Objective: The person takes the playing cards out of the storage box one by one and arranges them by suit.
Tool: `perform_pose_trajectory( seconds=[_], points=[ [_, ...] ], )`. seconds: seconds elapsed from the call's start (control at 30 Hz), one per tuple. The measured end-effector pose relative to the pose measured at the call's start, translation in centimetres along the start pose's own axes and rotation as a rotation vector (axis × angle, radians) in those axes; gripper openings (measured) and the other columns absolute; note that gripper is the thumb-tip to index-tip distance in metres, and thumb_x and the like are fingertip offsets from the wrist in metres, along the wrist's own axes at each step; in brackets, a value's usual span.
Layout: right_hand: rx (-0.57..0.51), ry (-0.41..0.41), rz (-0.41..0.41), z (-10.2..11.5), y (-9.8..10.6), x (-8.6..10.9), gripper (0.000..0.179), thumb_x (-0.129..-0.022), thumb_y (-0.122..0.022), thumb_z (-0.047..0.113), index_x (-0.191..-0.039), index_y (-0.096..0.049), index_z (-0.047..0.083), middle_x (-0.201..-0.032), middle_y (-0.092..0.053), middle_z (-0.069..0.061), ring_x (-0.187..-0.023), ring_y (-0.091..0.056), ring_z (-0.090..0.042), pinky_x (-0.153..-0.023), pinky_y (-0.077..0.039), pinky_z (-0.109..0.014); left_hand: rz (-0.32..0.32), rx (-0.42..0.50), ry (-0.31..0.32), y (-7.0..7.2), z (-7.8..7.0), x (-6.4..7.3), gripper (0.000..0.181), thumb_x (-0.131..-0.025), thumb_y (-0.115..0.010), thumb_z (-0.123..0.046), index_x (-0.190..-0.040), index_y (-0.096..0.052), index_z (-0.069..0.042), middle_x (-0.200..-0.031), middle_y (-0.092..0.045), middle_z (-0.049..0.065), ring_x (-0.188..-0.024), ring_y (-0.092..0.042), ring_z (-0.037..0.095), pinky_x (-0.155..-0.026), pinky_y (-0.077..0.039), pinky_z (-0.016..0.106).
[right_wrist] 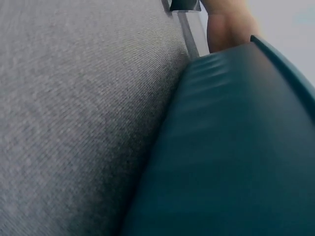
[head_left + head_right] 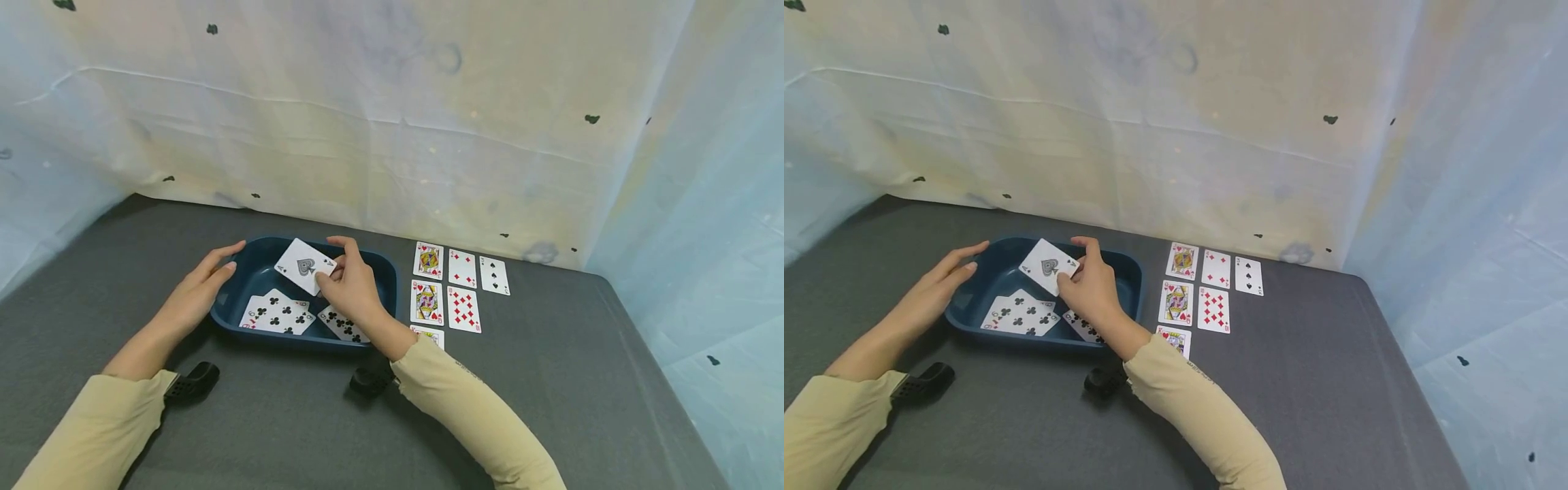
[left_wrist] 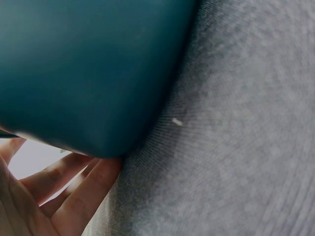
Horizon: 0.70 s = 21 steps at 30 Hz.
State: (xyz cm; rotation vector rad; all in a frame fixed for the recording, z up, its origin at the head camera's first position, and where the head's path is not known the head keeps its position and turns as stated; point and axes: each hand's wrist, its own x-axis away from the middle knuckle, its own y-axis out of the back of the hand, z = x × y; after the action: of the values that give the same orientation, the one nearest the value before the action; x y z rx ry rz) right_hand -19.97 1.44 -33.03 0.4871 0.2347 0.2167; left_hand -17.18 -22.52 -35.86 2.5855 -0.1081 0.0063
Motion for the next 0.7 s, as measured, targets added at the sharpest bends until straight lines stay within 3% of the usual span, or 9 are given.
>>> perform_pose_trajectory(
  seconds=[0.2, 0.43, 0.57, 0.7],
  points=[
    [-0.043, 0.001, -0.003, 0.4, 0.5, 0.2, 0.047, -0.086, -0.059, -0.003, -0.131, -0.054, 0.010, -0.117, -0.054, -0.015, -0.063, -0.067, -0.020, -0.053, -0.053, -0.021, 0.001, -0.011, 0.006, 0.0, 0.0, 0.0, 0.057, -0.104, -0.023, -0.045, -0.155, -0.013, -0.023, -0.160, -0.006, 0.020, -0.141, -0.010, 0.052, -0.102, -0.012, 0.076],
    [-0.058, 0.019, -0.031, 0.1, 2.5, 0.9, 0.042, -0.084, -0.061, -0.001, -0.125, -0.061, 0.006, -0.114, -0.052, -0.015, -0.061, -0.063, -0.017, -0.055, -0.054, -0.023, 0.004, -0.019, -0.001, -0.3, 0.1, -0.1, 0.057, -0.104, -0.023, -0.045, -0.155, -0.013, -0.023, -0.160, -0.007, 0.020, -0.141, -0.010, 0.052, -0.101, -0.013, 0.076],
    [-0.038, 0.045, -0.083, -0.2, 4.2, 1.3, 0.041, -0.083, -0.066, 0.001, -0.123, -0.063, 0.005, -0.111, -0.054, -0.015, -0.070, -0.062, -0.015, -0.059, -0.051, -0.017, 0.010, -0.018, -0.007, -0.4, 0.0, -0.2, 0.056, -0.104, -0.023, -0.044, -0.155, -0.013, -0.023, -0.160, -0.007, 0.020, -0.141, -0.010, 0.052, -0.101, -0.013, 0.076],
    [-0.061, 0.078, -0.155, -0.6, 6.1, 1.7, 0.038, -0.084, -0.070, 0.002, -0.121, -0.065, 0.001, -0.108, -0.056, -0.016, -0.082, -0.065, -0.021, -0.062, -0.047, -0.014, 0.013, -0.014, -0.012, -0.3, 0.0, -0.3, 0.056, -0.105, -0.023, -0.044, -0.155, -0.013, -0.023, -0.160, -0.007, 0.021, -0.141, -0.011, 0.052, -0.101, -0.013, 0.076]
  ],
)
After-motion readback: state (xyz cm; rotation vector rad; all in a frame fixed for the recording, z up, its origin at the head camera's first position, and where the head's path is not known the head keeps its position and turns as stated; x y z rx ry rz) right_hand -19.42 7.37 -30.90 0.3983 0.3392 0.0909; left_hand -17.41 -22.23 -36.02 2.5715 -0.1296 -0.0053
